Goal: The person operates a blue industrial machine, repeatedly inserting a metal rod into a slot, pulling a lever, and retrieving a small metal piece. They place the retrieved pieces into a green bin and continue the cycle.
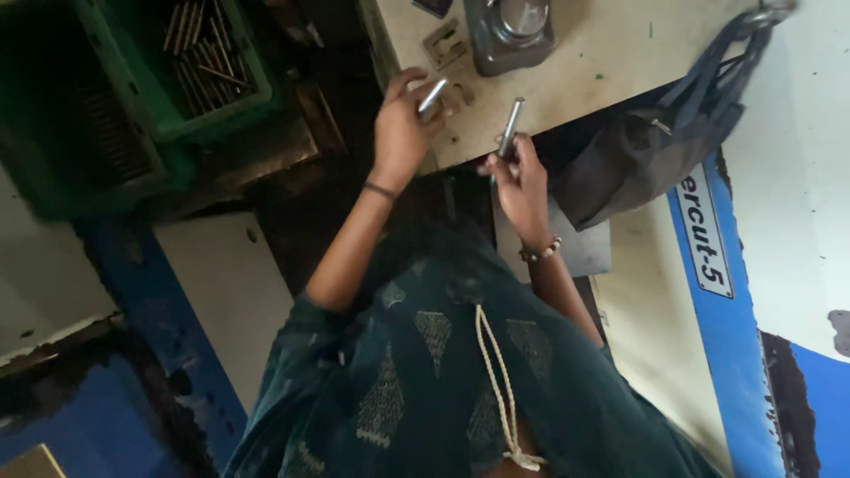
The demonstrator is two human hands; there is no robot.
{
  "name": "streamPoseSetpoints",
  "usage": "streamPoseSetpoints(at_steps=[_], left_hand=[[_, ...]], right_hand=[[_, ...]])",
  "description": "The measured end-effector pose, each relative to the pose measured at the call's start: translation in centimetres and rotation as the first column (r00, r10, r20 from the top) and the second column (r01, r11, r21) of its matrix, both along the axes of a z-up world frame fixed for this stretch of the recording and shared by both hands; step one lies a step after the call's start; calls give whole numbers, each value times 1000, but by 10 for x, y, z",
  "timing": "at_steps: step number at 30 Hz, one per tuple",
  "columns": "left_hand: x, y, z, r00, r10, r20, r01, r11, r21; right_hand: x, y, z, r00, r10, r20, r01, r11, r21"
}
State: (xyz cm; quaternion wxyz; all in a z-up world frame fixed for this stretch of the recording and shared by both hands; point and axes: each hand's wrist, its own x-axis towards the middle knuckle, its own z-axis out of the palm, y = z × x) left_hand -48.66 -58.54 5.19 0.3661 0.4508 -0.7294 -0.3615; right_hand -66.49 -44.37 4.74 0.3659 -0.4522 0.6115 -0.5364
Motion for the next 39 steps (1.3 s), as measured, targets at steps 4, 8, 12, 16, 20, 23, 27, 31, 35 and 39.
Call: streamPoseSetpoints(at_steps=[4, 8, 12, 16, 20, 23, 27, 31, 35, 39], left_hand=[[-23, -6, -2, 997, -28, 73, 27, 999, 19], [-27, -1, -14, 952, -61, 299, 62, 998, 7], [-21, 15, -19, 943, -76, 324, 72, 997, 26], [-17, 23, -19, 955, -47, 294, -7, 984, 180], [-17, 24, -23, 984, -18, 180, -19, 979, 202], [-20, 25, -32, 988, 3, 155, -14, 998, 69], [-10, 29, -41, 955, 27, -297, 45, 972, 232], [3, 39, -36, 916, 181, -358, -13, 906, 423], [-5, 59, -27, 734, 315, -601, 261, 686, 679], [-10, 78, -31, 718, 93, -690, 410, 744, 528]], right_hand=[[1, 13, -9, 992, -2, 123, -8, 997, 82], [3, 22, -8, 990, -69, 124, 49, 986, 160], [5, 24, -3, 980, -144, 139, 110, 968, 227], [9, 23, -3, 981, -141, 131, 111, 971, 213], [10, 19, -3, 983, -105, 154, 73, 977, 198], [11, 17, -3, 974, -99, 203, 62, 981, 182], [3, 24, -2, 975, -41, 220, 16, 993, 114], [-3, 33, 1, 991, -15, 130, -3, 991, 135], [6, 26, 4, 836, -65, 545, -58, 977, 205], [17, 15, 10, 753, -47, 657, -138, 964, 228]])
